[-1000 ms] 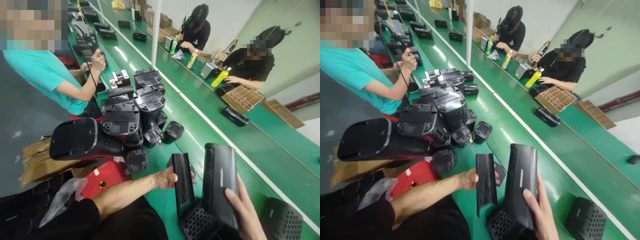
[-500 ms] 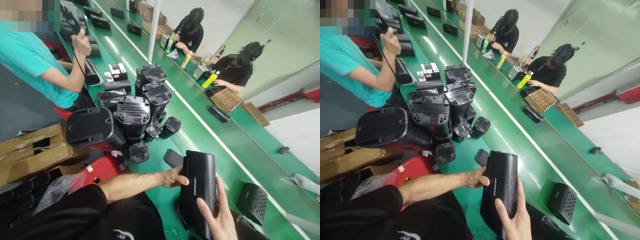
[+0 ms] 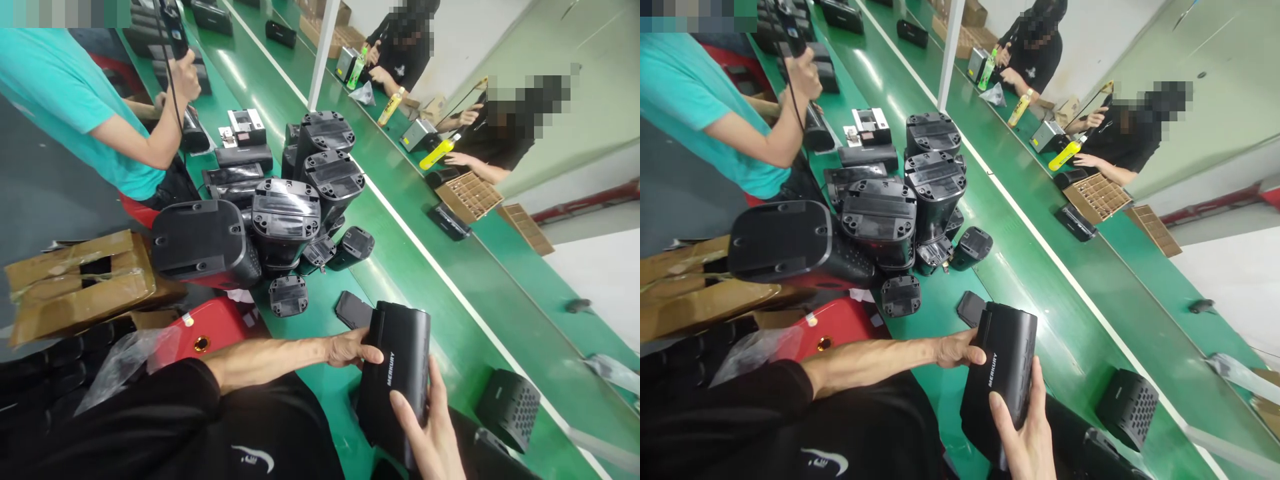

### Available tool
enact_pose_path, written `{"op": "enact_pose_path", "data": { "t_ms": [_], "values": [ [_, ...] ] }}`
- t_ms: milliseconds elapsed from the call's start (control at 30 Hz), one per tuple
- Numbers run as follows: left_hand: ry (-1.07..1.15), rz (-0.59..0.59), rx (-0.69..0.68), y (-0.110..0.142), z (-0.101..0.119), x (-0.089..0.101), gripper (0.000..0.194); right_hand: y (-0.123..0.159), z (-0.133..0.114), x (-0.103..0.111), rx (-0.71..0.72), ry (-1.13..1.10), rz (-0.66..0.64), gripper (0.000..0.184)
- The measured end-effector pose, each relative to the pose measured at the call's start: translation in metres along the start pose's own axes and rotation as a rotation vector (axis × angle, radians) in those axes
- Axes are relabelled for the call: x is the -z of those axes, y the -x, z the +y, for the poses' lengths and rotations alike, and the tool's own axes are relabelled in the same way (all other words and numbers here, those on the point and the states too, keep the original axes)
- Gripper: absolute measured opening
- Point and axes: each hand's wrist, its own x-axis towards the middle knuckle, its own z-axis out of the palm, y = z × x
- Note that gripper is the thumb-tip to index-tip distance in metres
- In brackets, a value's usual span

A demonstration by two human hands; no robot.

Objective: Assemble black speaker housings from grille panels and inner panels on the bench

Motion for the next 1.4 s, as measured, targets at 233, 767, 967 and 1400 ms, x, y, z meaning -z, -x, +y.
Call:
{"op": "enact_pose_path", "data": {
  "t_ms": [233, 767, 967, 1400],
  "values": [
    [-0.005, -0.041, 0.091, -0.001, 0.012, -0.004, 0.086, 0.017, -0.004, -0.007, 0.046, -0.109, 0.075, 0.107],
    [-0.007, 0.256, -0.048, -0.017, 0.019, -0.034, 0.081, 0.023, 0.036, -0.045, 0.153, -0.46, 0.416, 0.12],
    [-0.122, 0.257, 0.006, -0.016, 0.019, -0.037, 0.084, 0.022, 0.04, -0.086, 0.114, -0.632, 0.731, 0.101],
    [-0.863, 0.011, -0.125, -0.002, 0.088, -0.006, 0.081, 0.05, 0.104, -0.065, 0.038, -0.617, 0.453, 0.091]
  ]
}}
